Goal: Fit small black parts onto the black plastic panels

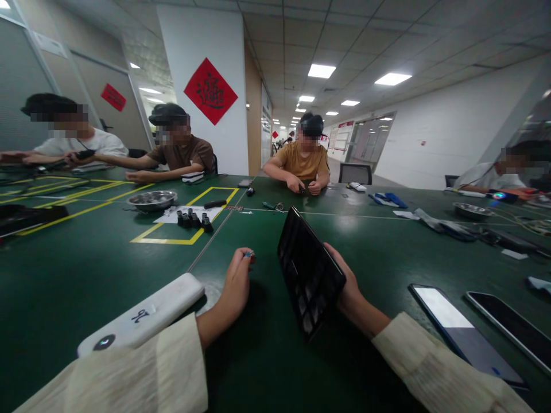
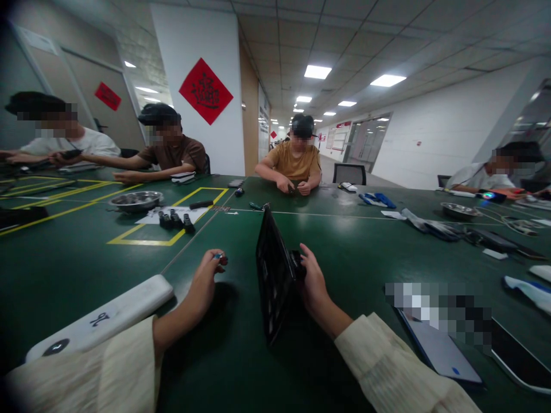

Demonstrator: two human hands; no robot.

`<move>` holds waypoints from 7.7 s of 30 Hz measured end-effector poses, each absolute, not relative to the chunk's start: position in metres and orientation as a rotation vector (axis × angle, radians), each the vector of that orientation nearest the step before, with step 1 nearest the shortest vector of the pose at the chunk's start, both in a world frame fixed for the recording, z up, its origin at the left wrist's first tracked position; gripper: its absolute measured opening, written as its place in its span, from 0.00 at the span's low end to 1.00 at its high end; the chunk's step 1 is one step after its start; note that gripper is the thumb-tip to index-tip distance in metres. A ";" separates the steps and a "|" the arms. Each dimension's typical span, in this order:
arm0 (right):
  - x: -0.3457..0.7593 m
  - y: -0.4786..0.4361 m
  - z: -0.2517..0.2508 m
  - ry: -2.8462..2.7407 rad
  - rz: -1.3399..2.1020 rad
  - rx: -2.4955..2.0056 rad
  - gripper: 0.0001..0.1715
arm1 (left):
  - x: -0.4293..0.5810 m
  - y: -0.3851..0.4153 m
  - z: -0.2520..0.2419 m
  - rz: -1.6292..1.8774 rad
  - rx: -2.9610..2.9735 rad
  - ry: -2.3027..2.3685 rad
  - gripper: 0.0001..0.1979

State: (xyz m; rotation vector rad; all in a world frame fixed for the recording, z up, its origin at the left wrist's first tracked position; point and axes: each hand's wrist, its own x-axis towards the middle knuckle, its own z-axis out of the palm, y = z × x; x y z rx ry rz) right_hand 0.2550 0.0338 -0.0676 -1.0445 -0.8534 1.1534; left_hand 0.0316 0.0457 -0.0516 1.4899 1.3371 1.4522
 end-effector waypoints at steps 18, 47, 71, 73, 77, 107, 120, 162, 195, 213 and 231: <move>0.230 0.015 -0.074 -0.764 1.426 -0.695 0.28 | 0.032 0.032 -0.051 0.939 2.431 1.247 0.14; 0.227 0.012 -0.063 -0.778 1.782 -0.642 0.29 | 0.032 0.037 -0.053 0.862 2.489 1.319 0.18; 0.226 0.007 -0.069 -1.005 1.698 -0.662 0.41 | 0.032 0.032 -0.040 0.822 2.057 1.179 0.24; 0.226 0.007 -0.069 -0.992 1.695 -0.666 0.41 | 0.031 0.032 -0.042 0.827 2.087 1.175 0.22; 0.226 0.008 -0.070 -0.983 1.702 -0.664 0.41 | 0.031 0.031 -0.038 0.812 2.123 1.181 0.20; 0.227 0.008 -0.063 -0.920 1.713 -0.698 0.46 | 0.032 0.030 -0.038 0.723 2.160 1.366 0.24; 0.227 0.007 -0.063 -0.904 1.701 -0.698 0.42 | 0.032 0.029 -0.038 0.732 2.146 1.369 0.19; 0.226 0.010 -0.068 -0.942 1.672 -0.730 0.40 | 0.030 0.033 -0.044 0.717 2.374 1.335 0.23; 0.226 0.008 -0.057 -0.846 1.701 -0.744 0.40 | 0.030 0.030 -0.049 0.860 2.342 1.419 0.15; 0.229 0.010 -0.059 -0.863 1.723 -0.790 0.36 | 0.030 0.033 -0.054 0.895 2.330 1.420 0.18; 0.229 0.012 -0.064 -0.895 1.715 -0.745 0.33 | 0.031 0.033 -0.047 0.924 2.259 1.375 0.17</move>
